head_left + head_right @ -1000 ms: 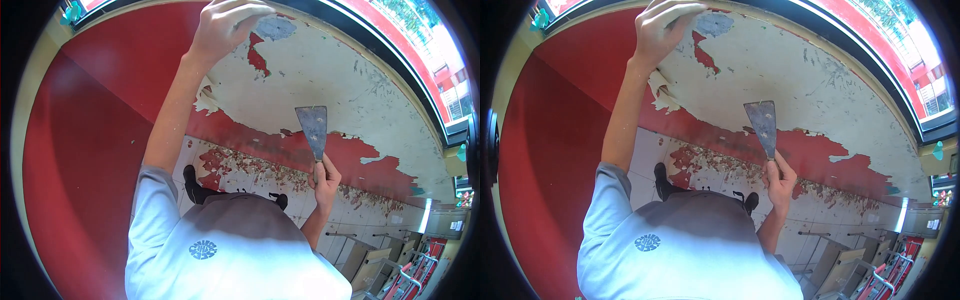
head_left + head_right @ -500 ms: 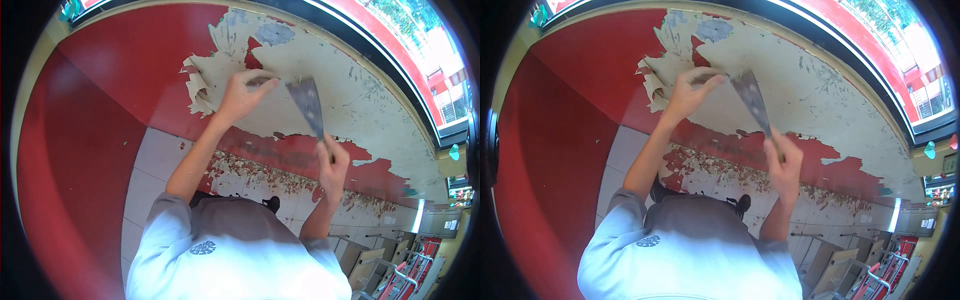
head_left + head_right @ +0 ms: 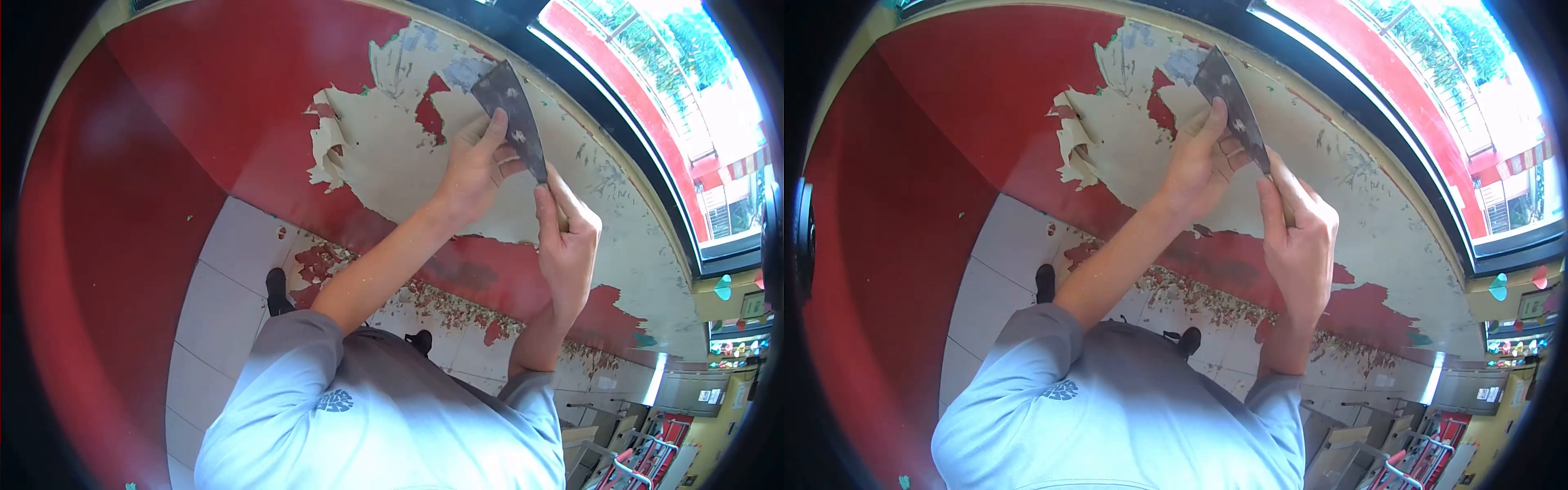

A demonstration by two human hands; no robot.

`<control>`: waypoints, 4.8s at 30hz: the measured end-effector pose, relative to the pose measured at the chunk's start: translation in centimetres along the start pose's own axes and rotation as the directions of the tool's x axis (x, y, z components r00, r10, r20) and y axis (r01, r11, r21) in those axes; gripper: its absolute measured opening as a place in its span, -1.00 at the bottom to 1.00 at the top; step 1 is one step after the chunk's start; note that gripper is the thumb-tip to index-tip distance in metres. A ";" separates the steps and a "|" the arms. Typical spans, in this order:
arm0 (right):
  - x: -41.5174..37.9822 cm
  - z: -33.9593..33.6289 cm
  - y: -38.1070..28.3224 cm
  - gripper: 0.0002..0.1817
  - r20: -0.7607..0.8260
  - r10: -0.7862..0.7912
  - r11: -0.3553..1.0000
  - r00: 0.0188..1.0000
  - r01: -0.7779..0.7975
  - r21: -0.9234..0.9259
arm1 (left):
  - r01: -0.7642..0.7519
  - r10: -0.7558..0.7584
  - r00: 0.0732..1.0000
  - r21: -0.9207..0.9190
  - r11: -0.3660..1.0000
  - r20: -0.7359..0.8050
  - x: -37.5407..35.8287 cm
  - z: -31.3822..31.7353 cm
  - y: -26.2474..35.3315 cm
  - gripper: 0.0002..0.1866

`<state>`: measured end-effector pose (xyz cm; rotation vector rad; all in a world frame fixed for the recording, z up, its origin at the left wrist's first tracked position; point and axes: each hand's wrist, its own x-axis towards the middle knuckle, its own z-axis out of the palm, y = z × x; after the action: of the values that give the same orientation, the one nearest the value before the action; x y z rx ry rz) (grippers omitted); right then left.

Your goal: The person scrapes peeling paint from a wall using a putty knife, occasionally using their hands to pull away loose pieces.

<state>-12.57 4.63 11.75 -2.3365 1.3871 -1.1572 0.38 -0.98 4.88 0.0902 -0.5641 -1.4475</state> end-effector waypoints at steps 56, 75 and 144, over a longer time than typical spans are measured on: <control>-1.9 3.2 -0.1 -0.64 0.013 0.105 0.992 0.994 -0.105 0.070 | -0.108 0.117 0.987 0.081 0.991 -0.106 -0.7 -2.4 -0.7 -0.62; -3.3 7.7 -1.1 -0.61 -0.038 0.204 0.952 0.978 -0.190 0.241 | -0.022 0.039 0.981 0.090 0.996 -0.188 -1.2 -3.2 1.6 -0.72; -3.8 8.9 -1.3 -0.60 0.045 0.352 0.756 0.935 -0.313 0.576 | -0.056 0.123 0.946 0.224 0.973 -0.300 -1.1 -3.6 2.0 -0.70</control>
<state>-6.40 6.47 4.39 -1.5669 1.1834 -1.3164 3.67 -0.66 2.25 0.4513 -0.4535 -1.2482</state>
